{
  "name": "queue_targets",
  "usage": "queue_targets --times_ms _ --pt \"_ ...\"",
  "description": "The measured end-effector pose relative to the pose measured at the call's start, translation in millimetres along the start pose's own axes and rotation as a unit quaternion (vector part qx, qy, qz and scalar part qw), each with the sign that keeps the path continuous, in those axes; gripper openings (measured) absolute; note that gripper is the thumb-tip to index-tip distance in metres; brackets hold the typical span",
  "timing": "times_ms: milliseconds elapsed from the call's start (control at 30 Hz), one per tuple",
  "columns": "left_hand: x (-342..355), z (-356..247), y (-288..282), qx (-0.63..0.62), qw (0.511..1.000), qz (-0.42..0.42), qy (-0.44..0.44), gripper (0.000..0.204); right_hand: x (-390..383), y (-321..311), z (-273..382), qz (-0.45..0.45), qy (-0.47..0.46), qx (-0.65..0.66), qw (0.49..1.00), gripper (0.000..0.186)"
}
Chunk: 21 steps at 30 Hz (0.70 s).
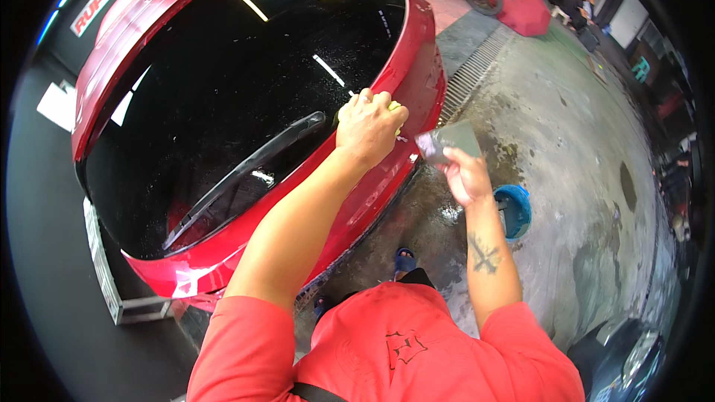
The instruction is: The person sands the rear body panel of a red car using a sanding block by hand, frequently dipping a cloth and the block into a bucket of water to wet the surface.
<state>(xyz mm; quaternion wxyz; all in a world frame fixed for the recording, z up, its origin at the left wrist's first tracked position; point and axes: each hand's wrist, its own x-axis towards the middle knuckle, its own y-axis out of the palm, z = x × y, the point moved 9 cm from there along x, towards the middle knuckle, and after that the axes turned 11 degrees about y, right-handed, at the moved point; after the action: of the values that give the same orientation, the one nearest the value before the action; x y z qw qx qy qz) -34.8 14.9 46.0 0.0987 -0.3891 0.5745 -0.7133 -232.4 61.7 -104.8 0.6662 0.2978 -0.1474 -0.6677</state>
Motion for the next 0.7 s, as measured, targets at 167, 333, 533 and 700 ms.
queue_targets --times_ms 167,333,533,700 --pt "-89 4 -49 0.023 0.994 -0.107 -0.030 0.016 43 96 74 -0.019 -0.274 -0.322 0.906 0.032" --pt "-209 24 -116 0.072 0.980 -0.150 -0.112 0.025 40 150 23 0.050 -0.468 -0.652 0.595 0.061" --pt "-315 60 -158 0.146 0.946 -0.208 -0.204 0.021 -83 254 -114 0.179 -0.455 -0.615 0.619 0.068" --pt "-338 61 -172 0.148 0.952 -0.194 -0.186 0.021 -56 237 -82 0.166 -0.481 -0.658 0.556 0.059"
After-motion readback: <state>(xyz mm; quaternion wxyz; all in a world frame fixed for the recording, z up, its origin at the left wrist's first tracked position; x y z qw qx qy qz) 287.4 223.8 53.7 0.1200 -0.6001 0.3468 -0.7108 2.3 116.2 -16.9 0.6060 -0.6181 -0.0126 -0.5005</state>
